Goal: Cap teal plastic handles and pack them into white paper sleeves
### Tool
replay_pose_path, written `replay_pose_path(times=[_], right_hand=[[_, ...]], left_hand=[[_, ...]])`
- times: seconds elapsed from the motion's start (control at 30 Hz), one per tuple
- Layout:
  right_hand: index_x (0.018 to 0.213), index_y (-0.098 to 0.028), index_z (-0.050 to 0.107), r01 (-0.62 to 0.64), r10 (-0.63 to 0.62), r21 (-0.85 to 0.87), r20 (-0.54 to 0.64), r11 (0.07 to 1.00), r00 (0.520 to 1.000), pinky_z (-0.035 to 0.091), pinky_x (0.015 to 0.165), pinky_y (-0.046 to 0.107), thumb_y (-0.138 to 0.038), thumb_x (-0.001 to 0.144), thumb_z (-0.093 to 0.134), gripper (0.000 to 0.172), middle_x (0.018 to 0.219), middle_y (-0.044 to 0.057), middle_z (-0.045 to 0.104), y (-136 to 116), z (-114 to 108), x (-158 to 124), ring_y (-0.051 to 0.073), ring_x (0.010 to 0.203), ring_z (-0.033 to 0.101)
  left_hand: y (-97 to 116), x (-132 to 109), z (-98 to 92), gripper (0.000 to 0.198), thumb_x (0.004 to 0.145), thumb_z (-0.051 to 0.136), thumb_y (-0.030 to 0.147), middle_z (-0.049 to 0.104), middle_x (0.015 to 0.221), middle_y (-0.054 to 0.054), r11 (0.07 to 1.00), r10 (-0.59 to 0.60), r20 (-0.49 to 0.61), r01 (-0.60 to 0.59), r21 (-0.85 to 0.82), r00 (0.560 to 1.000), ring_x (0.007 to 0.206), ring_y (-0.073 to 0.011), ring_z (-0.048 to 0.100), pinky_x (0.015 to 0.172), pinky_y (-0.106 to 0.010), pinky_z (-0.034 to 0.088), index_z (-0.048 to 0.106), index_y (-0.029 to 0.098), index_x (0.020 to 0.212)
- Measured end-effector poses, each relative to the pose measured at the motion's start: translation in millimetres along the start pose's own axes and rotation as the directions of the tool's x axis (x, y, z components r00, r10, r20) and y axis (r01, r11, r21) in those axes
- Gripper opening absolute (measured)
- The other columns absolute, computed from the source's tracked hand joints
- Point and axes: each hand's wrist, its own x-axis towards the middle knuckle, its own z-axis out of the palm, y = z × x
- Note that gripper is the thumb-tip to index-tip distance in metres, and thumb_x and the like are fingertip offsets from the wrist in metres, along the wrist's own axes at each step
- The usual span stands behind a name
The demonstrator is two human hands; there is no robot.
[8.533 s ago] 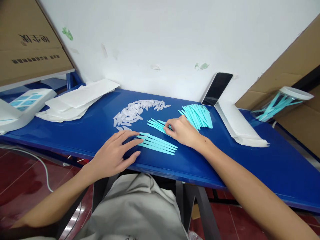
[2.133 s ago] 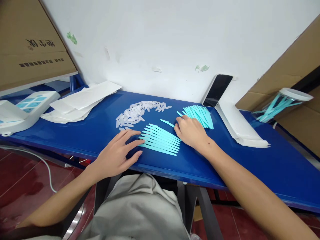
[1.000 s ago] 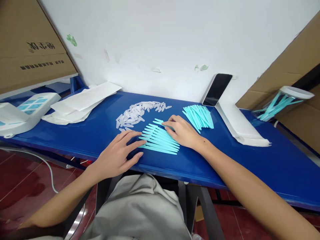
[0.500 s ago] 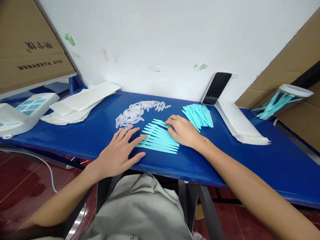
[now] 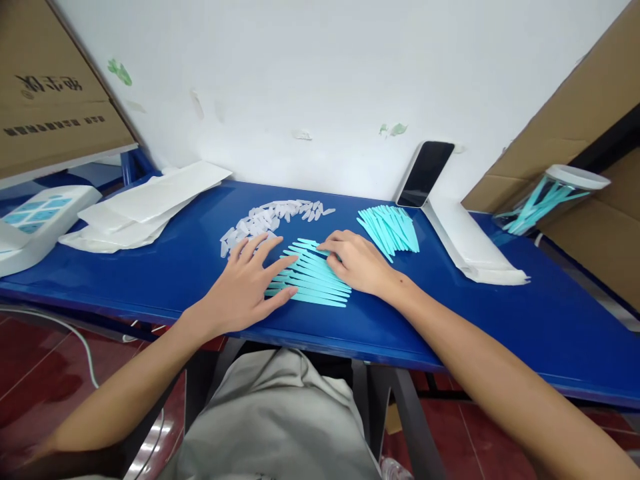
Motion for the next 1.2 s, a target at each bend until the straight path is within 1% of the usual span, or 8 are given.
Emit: replay_pose_path(times=[0.27, 0.43, 0.57, 0.67, 0.8, 0.9, 1.1, 1.2], right_hand=[[0.127, -0.017, 0.073, 0.020, -0.020, -0.004, 0.014, 1.000, 1.000, 0.053, 0.094, 0.048, -0.022, 0.101, 0.040, 0.042, 0.122, 0.014, 0.070, -2.1, 0.0, 0.4, 0.031, 0.109, 0.065], [0.128, -0.016, 0.073, 0.030, -0.030, -0.010, 0.016, 0.999, 0.999, 0.054, 0.093, 0.049, -0.021, 0.101, 0.040, 0.043, 0.120, 0.015, 0.070, -3.3, -0.1, 1.3, 0.032, 0.109, 0.065], [0.128, -0.018, 0.073, 0.033, -0.033, -0.017, 0.010, 0.999, 0.999, 0.054, 0.092, 0.048, -0.021, 0.101, 0.041, 0.042, 0.120, 0.014, 0.070, -4.4, 0.0, 1.1, 0.031, 0.108, 0.065], [0.129, -0.018, 0.072, 0.030, -0.030, -0.018, -0.002, 0.999, 1.000, 0.054, 0.091, 0.047, -0.021, 0.101, 0.041, 0.042, 0.121, 0.014, 0.070, -5.0, 0.5, 1.1, 0.031, 0.107, 0.065], [0.130, -0.015, 0.071, 0.027, -0.027, -0.011, -0.008, 1.000, 1.000, 0.054, 0.089, 0.048, -0.020, 0.100, 0.041, 0.043, 0.119, 0.015, 0.070, -5.7, 1.3, 2.0, 0.032, 0.107, 0.065], [0.128, -0.015, 0.072, 0.034, -0.034, -0.012, -0.008, 0.999, 0.999, 0.054, 0.091, 0.049, -0.020, 0.100, 0.042, 0.042, 0.119, 0.015, 0.070, -6.3, 1.3, 2.9, 0.032, 0.107, 0.066], [0.127, -0.013, 0.073, 0.047, -0.047, -0.003, -0.005, 0.999, 0.999, 0.055, 0.091, 0.050, -0.023, 0.101, 0.042, 0.042, 0.118, 0.016, 0.070, -7.3, 1.2, 3.2, 0.033, 0.107, 0.065], [0.128, -0.013, 0.073, 0.049, -0.049, 0.002, -0.002, 0.999, 0.999, 0.055, 0.091, 0.050, -0.023, 0.101, 0.041, 0.042, 0.118, 0.017, 0.069, -7.6, 1.6, 2.9, 0.032, 0.107, 0.065]], left_hand=[[-1.2, -1.2, 0.3, 0.058, 0.107, 0.039, 0.057, 0.040, 0.161, -0.020, 0.999, 0.010, 0.079, -0.007, -0.035, 0.997, 0.150, -0.0407, 0.034, 0.122, -0.068, 0.025, 0.059, 0.018, 0.146], [-2.7, -0.5, 2.8, 0.063, 0.107, 0.036, 0.060, 0.038, 0.162, -0.020, 0.999, -0.012, 0.094, 0.017, -0.051, 0.996, 0.152, -0.0408, 0.032, 0.121, -0.070, 0.025, 0.051, 0.020, 0.154], [-3.0, -0.8, 2.0, 0.061, 0.107, 0.038, 0.058, 0.038, 0.162, -0.020, 0.998, -0.019, 0.105, 0.025, -0.058, 0.994, 0.152, -0.0407, 0.031, 0.123, -0.070, 0.023, 0.054, 0.019, 0.151], [-3.5, -0.3, 1.0, 0.062, 0.107, 0.038, 0.059, 0.035, 0.164, -0.019, 0.997, -0.040, 0.127, 0.049, -0.066, 0.991, 0.154, -0.0409, 0.027, 0.124, -0.069, 0.021, 0.049, 0.021, 0.155], [-4.6, 2.2, 1.3, 0.064, 0.106, 0.035, 0.064, 0.025, 0.171, -0.014, 0.987, -0.121, 0.179, 0.137, -0.081, 0.976, 0.160, -0.0414, 0.013, 0.126, -0.067, 0.021, 0.042, 0.029, 0.160], [-5.0, 4.2, 2.4, 0.066, 0.106, 0.034, 0.066, 0.020, 0.173, -0.012, 0.980, -0.169, 0.221, 0.189, -0.070, 0.961, 0.161, -0.0420, 0.007, 0.126, -0.068, 0.019, 0.039, 0.032, 0.161], [-6.1, 4.4, 5.5, 0.066, 0.105, 0.033, 0.067, 0.023, 0.173, -0.011, 0.982, -0.163, 0.211, 0.180, -0.064, 0.964, 0.161, -0.0417, 0.009, 0.126, -0.068, 0.018, 0.041, 0.032, 0.161], [-7.6, 3.8, 7.8, 0.068, 0.105, 0.034, 0.068, 0.023, 0.173, -0.010, 0.982, -0.164, 0.206, 0.180, -0.063, 0.965, 0.161, -0.0419, 0.010, 0.126, -0.069, 0.018, 0.037, 0.033, 0.163]])
